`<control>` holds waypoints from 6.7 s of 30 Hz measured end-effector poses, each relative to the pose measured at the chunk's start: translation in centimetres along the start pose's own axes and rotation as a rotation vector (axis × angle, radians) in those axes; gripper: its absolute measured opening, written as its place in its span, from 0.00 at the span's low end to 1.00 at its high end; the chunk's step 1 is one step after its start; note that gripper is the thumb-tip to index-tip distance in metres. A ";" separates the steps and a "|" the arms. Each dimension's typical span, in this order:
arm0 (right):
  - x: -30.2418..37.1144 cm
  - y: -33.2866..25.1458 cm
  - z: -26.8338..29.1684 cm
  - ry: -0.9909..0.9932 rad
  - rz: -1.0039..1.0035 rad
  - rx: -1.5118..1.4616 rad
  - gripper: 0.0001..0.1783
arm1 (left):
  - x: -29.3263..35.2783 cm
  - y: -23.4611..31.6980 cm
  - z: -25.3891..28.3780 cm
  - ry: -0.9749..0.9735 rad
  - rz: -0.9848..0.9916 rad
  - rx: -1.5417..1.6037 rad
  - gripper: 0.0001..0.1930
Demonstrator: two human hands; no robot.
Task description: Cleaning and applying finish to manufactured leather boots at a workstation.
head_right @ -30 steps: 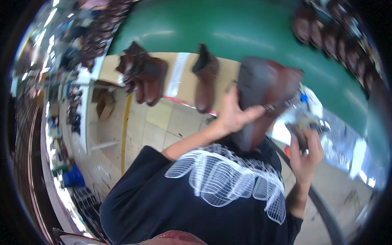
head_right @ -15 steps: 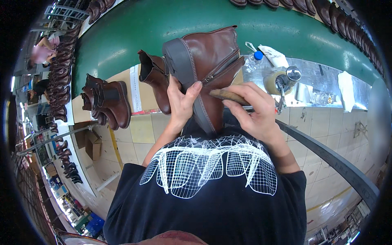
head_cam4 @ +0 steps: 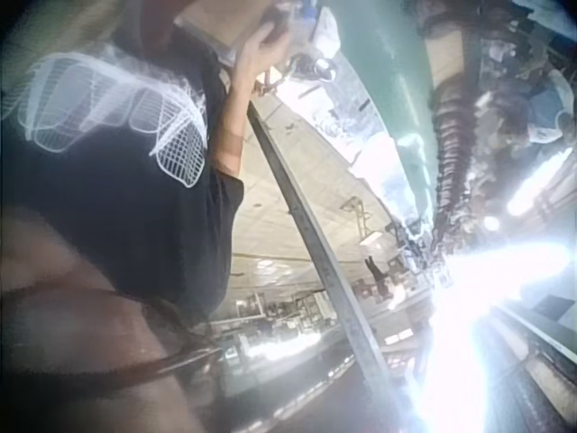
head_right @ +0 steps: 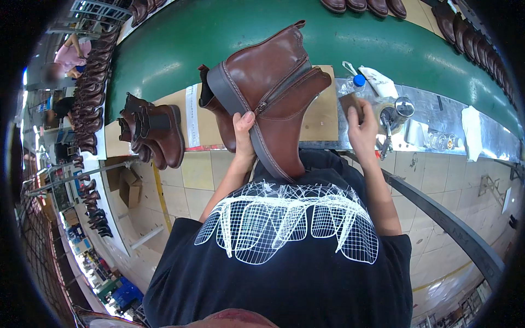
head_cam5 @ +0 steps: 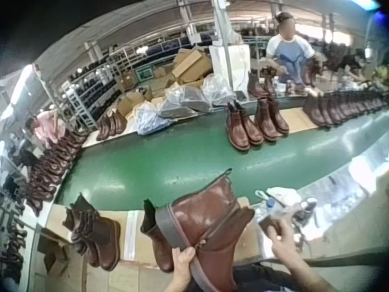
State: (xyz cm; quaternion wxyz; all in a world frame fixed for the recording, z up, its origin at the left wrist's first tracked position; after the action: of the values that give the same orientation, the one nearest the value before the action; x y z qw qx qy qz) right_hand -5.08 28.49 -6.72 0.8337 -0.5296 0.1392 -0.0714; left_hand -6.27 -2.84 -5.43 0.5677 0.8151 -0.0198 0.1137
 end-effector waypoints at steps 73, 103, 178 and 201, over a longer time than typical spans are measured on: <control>9.2 6.3 5.1 -0.415 -0.243 0.286 0.09 | -1.1 -1.1 -7.5 -0.831 0.734 1.420 0.13; 7.0 16.1 10.5 0.142 -0.286 0.215 0.11 | 3.0 -3.6 -8.7 -0.924 0.916 1.481 0.09; 2.8 -12.0 4.3 -0.260 0.031 -0.409 0.30 | -2.9 0.9 0.7 -0.247 -0.067 0.195 0.60; 2.4 -13.2 4.9 -0.183 -0.028 -0.349 0.26 | -5.0 2.9 -2.8 -0.380 -0.038 -0.155 0.64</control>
State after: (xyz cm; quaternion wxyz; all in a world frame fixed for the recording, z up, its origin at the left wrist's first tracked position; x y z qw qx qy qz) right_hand -0.89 26.47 6.80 0.7373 -0.6723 0.0657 -0.0091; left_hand -12.10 -1.77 -2.91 0.6166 0.7761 -0.1197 -0.0550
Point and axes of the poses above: each hand's wrist, its own x-axis away from the middle knuckle, its own z-axis out of the back of the hand, y = z × x, the point moved 9 cm from there along -x, towards the middle knuckle, and after that the axes turned 2 degrees about -y, right-handed, at the moved point
